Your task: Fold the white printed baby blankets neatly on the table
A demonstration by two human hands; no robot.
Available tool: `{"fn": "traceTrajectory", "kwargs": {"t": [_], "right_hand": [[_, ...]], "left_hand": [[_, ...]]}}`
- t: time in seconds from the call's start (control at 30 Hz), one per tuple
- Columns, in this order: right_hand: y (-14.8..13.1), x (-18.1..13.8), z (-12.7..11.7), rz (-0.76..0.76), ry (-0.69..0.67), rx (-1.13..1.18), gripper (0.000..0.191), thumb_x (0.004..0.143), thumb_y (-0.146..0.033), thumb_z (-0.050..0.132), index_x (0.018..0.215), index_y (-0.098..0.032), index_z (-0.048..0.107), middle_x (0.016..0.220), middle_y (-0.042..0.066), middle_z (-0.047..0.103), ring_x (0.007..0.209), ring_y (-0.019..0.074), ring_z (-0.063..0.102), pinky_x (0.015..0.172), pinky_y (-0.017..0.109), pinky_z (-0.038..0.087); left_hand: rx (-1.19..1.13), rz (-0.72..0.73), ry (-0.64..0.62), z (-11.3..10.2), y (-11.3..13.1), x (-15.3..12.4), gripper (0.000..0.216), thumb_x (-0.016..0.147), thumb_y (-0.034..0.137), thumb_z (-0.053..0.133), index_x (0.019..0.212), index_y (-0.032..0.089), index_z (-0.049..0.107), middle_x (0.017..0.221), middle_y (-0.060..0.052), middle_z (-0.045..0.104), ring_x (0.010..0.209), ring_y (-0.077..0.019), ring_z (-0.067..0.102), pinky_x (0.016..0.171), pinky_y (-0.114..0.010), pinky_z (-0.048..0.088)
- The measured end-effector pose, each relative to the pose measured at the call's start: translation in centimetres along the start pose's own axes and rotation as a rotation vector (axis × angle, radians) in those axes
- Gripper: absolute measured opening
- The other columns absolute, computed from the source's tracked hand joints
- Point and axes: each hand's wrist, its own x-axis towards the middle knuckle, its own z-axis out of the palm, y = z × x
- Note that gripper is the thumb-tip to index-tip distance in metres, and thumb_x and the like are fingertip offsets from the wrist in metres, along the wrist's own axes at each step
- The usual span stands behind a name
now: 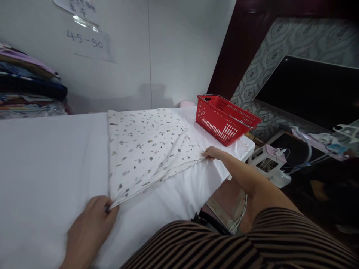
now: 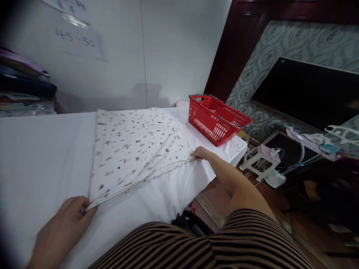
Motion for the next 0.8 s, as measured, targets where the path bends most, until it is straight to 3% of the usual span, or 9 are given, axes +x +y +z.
{"fn": "traceTrajectory", "kwargs": {"t": [0.4, 0.63, 0.8], "right_hand": [[-1.2, -0.7, 0.2, 0.096, 0.027, -0.129, 0.033, 0.075, -0.029, 0.074, 0.055, -0.017, 0.050, 0.042, -0.003, 0.052, 0.042, 0.0105, 0.053, 0.044, 0.019, 0.039], [-1.9, -0.8, 0.6, 0.072, 0.101, -0.223, 0.030, 0.070, -0.026, 0.076, 0.054, -0.016, 0.054, 0.036, -0.004, 0.046, 0.038, 0.0102, 0.046, 0.043, 0.021, 0.035], [-2.2, -0.6, -0.2, 0.071, 0.083, -0.181, 0.030, 0.071, -0.023, 0.074, 0.051, -0.015, 0.053, 0.035, -0.005, 0.044, 0.035, 0.0080, 0.040, 0.040, 0.020, 0.032]], "left_hand": [[-0.030, -0.005, 0.008, 0.1, -0.2, 0.0, 0.024, 0.090, 0.040, 0.029, 0.083, 0.022, 0.045, 0.101, -0.002, 0.051, 0.078, -0.0173, 0.055, 0.063, -0.029, 0.037], [-0.032, 0.003, -0.002, 0.0, -0.1, 0.2, 0.025, 0.090, 0.040, 0.030, 0.083, 0.022, 0.046, 0.101, -0.002, 0.051, 0.079, -0.0177, 0.055, 0.062, -0.029, 0.037], [-0.041, 0.012, 0.018, 0.0, 0.1, 0.1, 0.025, 0.090, 0.039, 0.030, 0.083, 0.021, 0.047, 0.100, -0.003, 0.052, 0.079, -0.0184, 0.054, 0.063, -0.030, 0.037]]}}
